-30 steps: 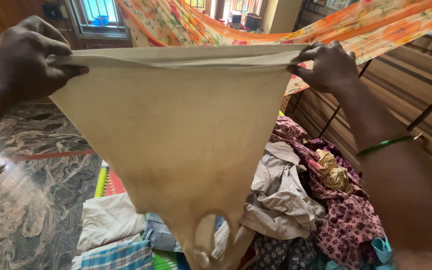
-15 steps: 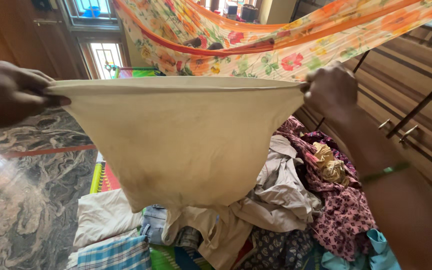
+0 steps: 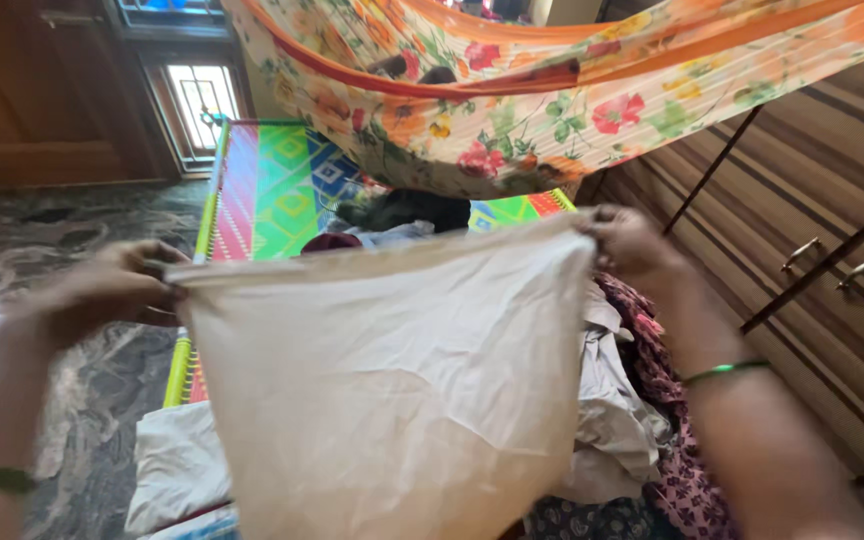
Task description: The person folds clothes by hand, smoothing them and arranging them on a bed.
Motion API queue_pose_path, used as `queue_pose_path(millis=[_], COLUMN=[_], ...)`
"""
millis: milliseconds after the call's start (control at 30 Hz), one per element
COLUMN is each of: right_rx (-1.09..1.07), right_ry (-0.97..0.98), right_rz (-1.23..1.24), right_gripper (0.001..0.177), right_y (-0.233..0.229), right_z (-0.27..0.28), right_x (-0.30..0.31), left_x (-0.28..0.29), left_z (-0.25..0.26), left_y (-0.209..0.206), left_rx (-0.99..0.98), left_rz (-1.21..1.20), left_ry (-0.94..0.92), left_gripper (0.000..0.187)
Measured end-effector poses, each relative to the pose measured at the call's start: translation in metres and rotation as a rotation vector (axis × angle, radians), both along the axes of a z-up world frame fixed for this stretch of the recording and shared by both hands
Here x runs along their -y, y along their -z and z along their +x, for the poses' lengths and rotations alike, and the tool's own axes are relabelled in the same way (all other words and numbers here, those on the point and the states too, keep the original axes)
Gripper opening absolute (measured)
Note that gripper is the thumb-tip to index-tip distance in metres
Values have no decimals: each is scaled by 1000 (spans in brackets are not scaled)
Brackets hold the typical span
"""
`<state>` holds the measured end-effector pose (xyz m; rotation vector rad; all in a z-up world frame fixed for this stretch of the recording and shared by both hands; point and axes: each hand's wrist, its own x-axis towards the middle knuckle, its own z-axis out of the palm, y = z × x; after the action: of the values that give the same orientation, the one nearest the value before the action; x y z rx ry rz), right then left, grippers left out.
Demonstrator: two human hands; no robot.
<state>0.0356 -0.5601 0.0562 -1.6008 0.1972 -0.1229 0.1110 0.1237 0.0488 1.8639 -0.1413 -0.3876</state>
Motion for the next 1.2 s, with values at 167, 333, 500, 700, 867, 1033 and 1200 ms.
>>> queue_pose_path(millis=[167, 333, 500, 700, 867, 1033, 1200], right_rx=[141, -58, -444, -630, -512, -466, 82], right_ry=[282, 185, 219, -11, -68, -48, -5], right_rz=[245, -29, -309, -639, -902, -988, -1026], right_gripper=[33, 54, 51, 36, 49, 20, 35], right_y=[83, 124, 164, 158, 197, 220, 193], right_z=[65, 55, 0, -68, -108, -100, -113], right_x=[-33, -64, -84, -103, -120, -100, -121], left_x=[76, 130, 112, 115, 94, 82, 83], left_z=[79, 111, 73, 5, -37, -56, -71], left_y=[91, 229, 383, 446, 445, 448, 450], left_rx=[393, 342, -90, -16, -565, -608, -680], left_rz=[308, 490, 867, 591, 232, 78, -245], left_ry=[-600, -551, -121, -189, -385, -381, -455], left_gripper=[47, 86, 101, 103, 84, 57, 39])
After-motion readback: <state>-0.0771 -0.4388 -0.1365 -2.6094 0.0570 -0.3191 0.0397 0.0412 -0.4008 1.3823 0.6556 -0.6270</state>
